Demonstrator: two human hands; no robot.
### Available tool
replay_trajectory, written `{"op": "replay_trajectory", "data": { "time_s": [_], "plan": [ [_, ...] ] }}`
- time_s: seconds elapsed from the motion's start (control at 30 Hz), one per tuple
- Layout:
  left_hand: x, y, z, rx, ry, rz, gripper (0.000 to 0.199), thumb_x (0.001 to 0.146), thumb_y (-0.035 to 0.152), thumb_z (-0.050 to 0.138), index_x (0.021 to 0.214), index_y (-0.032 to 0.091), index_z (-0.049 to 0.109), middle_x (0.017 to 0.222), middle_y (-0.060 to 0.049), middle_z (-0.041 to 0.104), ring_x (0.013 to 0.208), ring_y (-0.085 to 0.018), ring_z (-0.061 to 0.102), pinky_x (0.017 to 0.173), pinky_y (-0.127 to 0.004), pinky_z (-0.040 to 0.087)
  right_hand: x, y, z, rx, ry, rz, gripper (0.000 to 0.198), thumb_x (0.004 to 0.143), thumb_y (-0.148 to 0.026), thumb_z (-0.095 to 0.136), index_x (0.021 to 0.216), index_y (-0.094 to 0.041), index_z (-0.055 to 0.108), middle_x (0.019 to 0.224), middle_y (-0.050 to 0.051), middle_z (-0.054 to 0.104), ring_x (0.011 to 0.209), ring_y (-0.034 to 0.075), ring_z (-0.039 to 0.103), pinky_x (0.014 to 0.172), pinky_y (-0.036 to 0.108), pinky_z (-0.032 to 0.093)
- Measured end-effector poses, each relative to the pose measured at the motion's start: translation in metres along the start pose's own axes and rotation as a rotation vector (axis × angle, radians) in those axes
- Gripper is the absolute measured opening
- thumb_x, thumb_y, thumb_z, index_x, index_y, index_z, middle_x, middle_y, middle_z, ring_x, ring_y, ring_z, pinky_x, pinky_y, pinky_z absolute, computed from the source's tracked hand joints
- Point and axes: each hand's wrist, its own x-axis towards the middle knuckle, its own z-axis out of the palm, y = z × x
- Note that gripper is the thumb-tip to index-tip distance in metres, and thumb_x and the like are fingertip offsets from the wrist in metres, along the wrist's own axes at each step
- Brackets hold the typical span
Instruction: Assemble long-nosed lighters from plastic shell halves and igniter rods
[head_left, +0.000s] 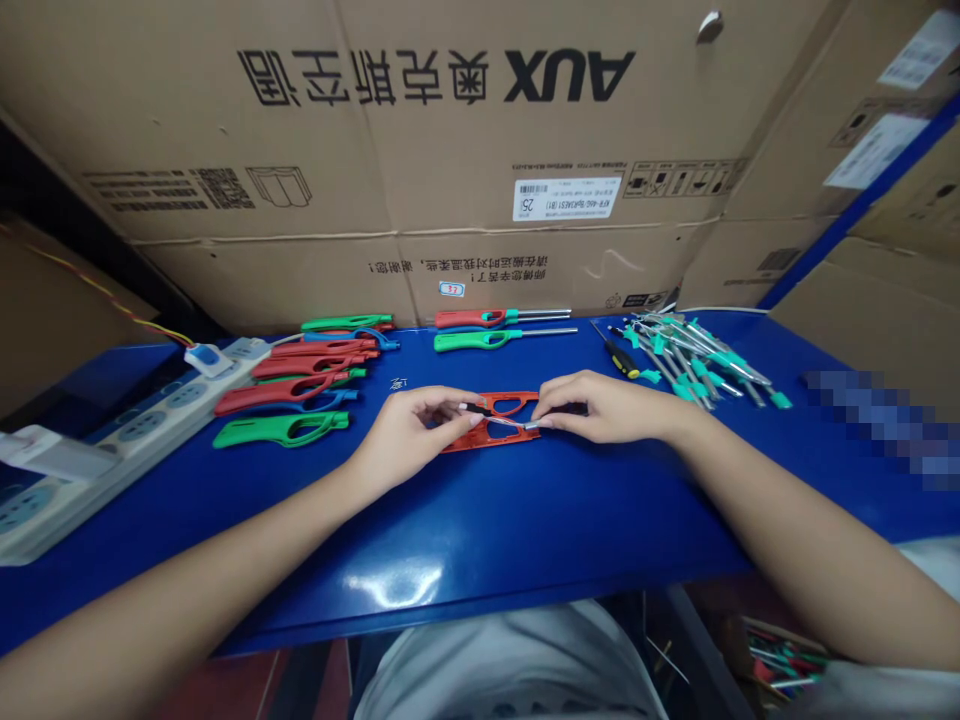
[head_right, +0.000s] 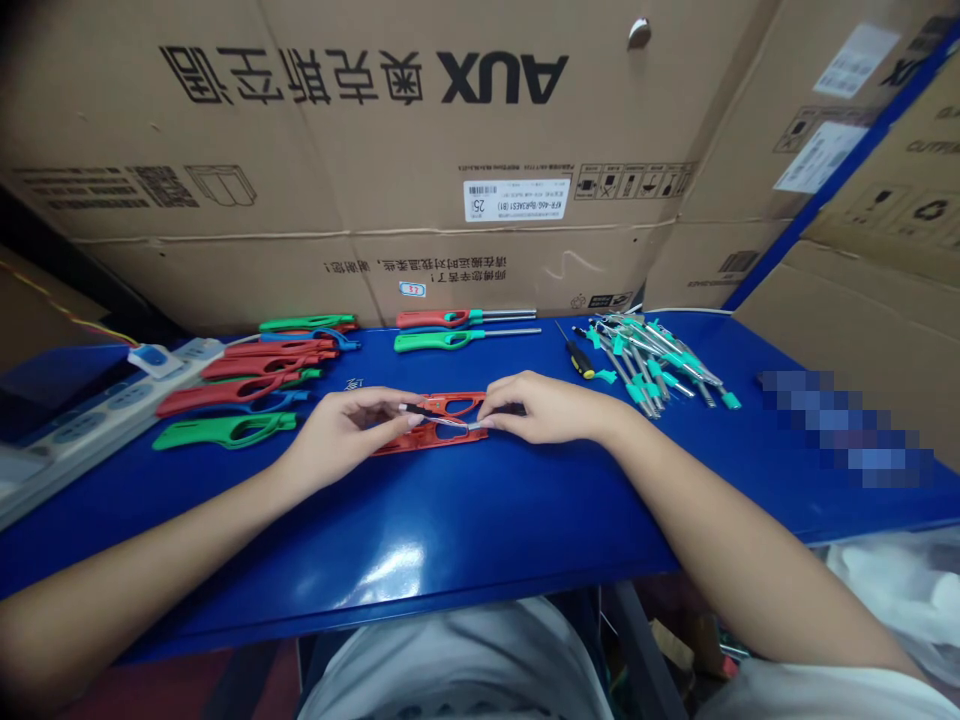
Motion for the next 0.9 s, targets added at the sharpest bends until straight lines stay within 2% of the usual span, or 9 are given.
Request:
{"op": "replay_trajectory", "data": {
  "time_s": [0.1, 0.23, 0.4, 0.5, 0.6, 0.9],
  "plan": [
    [-0.001, 0.000, -0.004, 0.203, 0.003, 0.090, 0.023, 0.089, 0.036, 0.069, 0.101, 0.019, 0.080, 0.091, -0.005, 0.079, 0.075, -0.017, 0.069, 0.067, -0.026, 0.052, -0.001, 0.000, -0.001, 0.006, 0.003, 0.043, 0.026, 0.097, -0.034, 0.056, 0.108, -0.018, 0.073, 0.106, 0.008, 0.074, 0.095, 0.019, 0.067, 0.085, 0.030, 0.050],
    [0.000, 0.001, -0.010, 0.400, -0.042, 0.186, 0.025, 0.095, 0.036, 0.062, 0.102, 0.020, 0.080, 0.088, -0.005, 0.076, 0.074, -0.016, 0.066, 0.066, -0.026, 0.048, -0.002, -0.002, -0.003, 0.007, 0.032, 0.123, 0.023, 0.094, -0.034, 0.060, 0.105, -0.018, 0.071, 0.100, 0.007, 0.074, 0.086, 0.018, 0.067, 0.078, 0.031, 0.051],
    [0.003, 0.002, -0.012, 0.462, -0.122, 0.207, 0.027, 0.097, 0.035, 0.057, 0.101, 0.019, 0.079, 0.088, -0.005, 0.073, 0.075, -0.016, 0.066, 0.069, -0.026, 0.050, -0.001, -0.004, -0.003, -0.035, 0.041, 0.026, 0.020, 0.095, -0.029, 0.060, 0.104, -0.017, 0.074, 0.103, 0.009, 0.070, 0.093, 0.019, 0.065, 0.085, 0.032, 0.050],
    [0.003, 0.004, -0.013, 0.502, -0.167, 0.215, 0.024, 0.097, 0.031, 0.057, 0.102, 0.018, 0.077, 0.089, -0.005, 0.074, 0.075, -0.016, 0.066, 0.070, -0.026, 0.050, -0.001, -0.005, -0.002, -0.032, -0.008, 0.081, 0.016, 0.093, -0.024, 0.062, 0.102, -0.016, 0.073, 0.098, 0.008, 0.069, 0.086, 0.017, 0.065, 0.079, 0.030, 0.051],
    [0.001, 0.005, -0.013, 0.526, -0.176, 0.205, 0.020, 0.095, 0.030, 0.060, 0.094, 0.017, 0.076, 0.086, -0.005, 0.073, 0.071, -0.016, 0.064, 0.068, -0.026, 0.049, -0.001, -0.004, 0.000, -0.039, -0.017, 0.127, 0.010, 0.089, -0.021, 0.067, 0.096, -0.016, 0.072, 0.093, 0.006, 0.070, 0.082, 0.016, 0.065, 0.074, 0.027, 0.050],
    [-0.001, -0.001, -0.010, 0.520, -0.161, 0.196, 0.017, 0.094, 0.028, 0.063, 0.093, 0.017, 0.076, 0.092, -0.006, 0.068, 0.075, -0.015, 0.064, 0.066, -0.025, 0.050, 0.000, -0.003, 0.003, -0.230, -0.016, 0.091, 0.004, 0.088, -0.020, 0.069, 0.088, -0.018, 0.073, 0.089, 0.005, 0.070, 0.087, 0.018, 0.063, 0.077, 0.029, 0.046]
  ]
}}
